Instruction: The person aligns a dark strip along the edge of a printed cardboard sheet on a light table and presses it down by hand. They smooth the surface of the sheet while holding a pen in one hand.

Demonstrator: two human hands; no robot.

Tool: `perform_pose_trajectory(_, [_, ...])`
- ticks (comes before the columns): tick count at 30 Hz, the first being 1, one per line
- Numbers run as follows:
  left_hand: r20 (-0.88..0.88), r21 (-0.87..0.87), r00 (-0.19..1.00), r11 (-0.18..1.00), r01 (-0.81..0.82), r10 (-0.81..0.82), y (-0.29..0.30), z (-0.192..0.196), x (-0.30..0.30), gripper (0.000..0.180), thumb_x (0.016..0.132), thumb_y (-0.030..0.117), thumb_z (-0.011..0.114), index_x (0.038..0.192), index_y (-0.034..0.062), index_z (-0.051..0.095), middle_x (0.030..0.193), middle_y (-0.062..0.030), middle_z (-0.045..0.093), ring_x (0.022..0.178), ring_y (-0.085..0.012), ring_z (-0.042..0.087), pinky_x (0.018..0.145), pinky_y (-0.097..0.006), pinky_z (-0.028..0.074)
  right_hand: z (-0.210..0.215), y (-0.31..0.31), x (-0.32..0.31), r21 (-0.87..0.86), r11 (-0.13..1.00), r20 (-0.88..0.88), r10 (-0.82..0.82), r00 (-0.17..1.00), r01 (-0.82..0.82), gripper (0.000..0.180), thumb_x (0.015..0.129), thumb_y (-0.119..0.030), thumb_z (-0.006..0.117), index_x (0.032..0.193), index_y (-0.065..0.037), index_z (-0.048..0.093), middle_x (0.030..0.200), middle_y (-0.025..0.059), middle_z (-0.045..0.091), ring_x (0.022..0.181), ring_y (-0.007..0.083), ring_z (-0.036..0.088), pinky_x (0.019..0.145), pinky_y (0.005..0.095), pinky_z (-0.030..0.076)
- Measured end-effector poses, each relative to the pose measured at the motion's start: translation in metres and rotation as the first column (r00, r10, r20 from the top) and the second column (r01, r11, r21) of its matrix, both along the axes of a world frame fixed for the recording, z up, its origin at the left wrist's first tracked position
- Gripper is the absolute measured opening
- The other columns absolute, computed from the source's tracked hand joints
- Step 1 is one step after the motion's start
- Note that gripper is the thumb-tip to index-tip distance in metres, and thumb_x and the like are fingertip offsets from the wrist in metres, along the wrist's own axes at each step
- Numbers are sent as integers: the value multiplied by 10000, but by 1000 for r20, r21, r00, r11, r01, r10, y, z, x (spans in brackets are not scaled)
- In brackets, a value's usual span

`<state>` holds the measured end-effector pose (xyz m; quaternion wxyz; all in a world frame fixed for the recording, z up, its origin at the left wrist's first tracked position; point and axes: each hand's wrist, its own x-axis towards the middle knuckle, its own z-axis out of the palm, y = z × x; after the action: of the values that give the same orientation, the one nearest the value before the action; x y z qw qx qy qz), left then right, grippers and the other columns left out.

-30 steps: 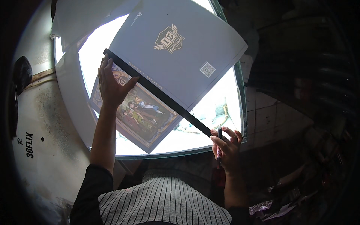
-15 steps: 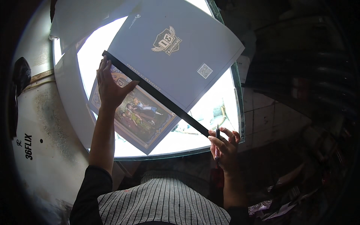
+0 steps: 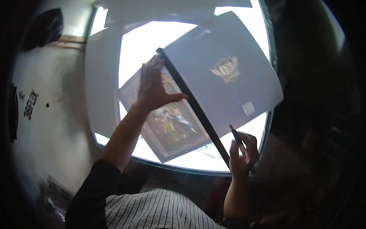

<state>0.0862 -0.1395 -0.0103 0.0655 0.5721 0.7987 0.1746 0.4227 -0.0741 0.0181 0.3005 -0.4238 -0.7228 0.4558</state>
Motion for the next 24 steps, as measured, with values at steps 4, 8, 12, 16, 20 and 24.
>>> perform_pose_trajectory(4, [-59, 1, 998, 1000, -21, 21, -13, -5, -9, 1259, 617, 800, 763, 1448, -15, 284, 1521, -287, 298, 1459, -462, 233, 1196, -633, 110, -9, 44, -150, 219, 972, -123, 114, 986, -85, 165, 817, -31, 757, 972, -58, 708, 887, 82, 712, 837, 244, 671, 805, 365, 509])
perform_pose_trajectory(8, [-40, -16, 997, 998, -67, 66, -13, 2, -9, 1260, 621, 797, 761, 1460, -10, 276, 1522, -273, 308, 1473, -440, 229, 1199, -634, 101, -24, 75, -246, 319, 928, -83, 231, 969, -194, 133, 839, -138, 742, 963, -91, 728, 908, 62, 741, 860, 243, 690, 847, 390, 501])
perform_pose_trajectory(12, [5, -19, 996, 996, -91, 91, -11, 3, -6, 1277, 606, 813, 758, 1477, 19, 264, 1526, -256, 301, 1479, -418, 227, 1204, -638, 87, -38, 87, -273, 190, 919, -95, 367, 925, -345, 164, 866, -218, 704, 975, -101, 738, 917, 34, 758, 873, 234, 696, 914, 414, 452])
perform_pose_trajectory(16, [0, -73, 995, 993, -98, 98, -15, 2, -9, 1285, 604, 825, 747, 1487, 34, 254, 1537, -241, 282, 1484, -411, 214, 1204, -645, 93, -40, 81, -278, 356, 874, 81, 323, 943, -330, 155, 867, -229, 695, 966, -122, 750, 928, 11, 761, 894, 202, 690, 925, 395, 414])
perform_pose_trajectory(20, [-2, -69, 995, 992, -103, 103, -16, 4, -10, 1285, 603, 825, 748, 1491, 40, 251, 1543, -236, 271, 1491, -403, 194, 1207, -642, 106, -36, 79, -283, 255, 902, 36, 351, 936, -349, 151, 862, -242, 694, 948, -137, 759, 921, 1, 756, 921, 190, 669, 943, 387, 389])
perform_pose_trajectory(24, [3, -65, 997, 995, -82, 82, -12, 4, -8, 1289, 598, 821, 754, 1490, 34, 257, 1541, -238, 271, 1494, -398, 187, 1211, -637, 93, -35, 83, -265, 362, 860, 132, 336, 933, -361, 148, 845, -232, 707, 941, -135, 763, 890, 1, 749, 905, 197, 661, 949, 389, 384])
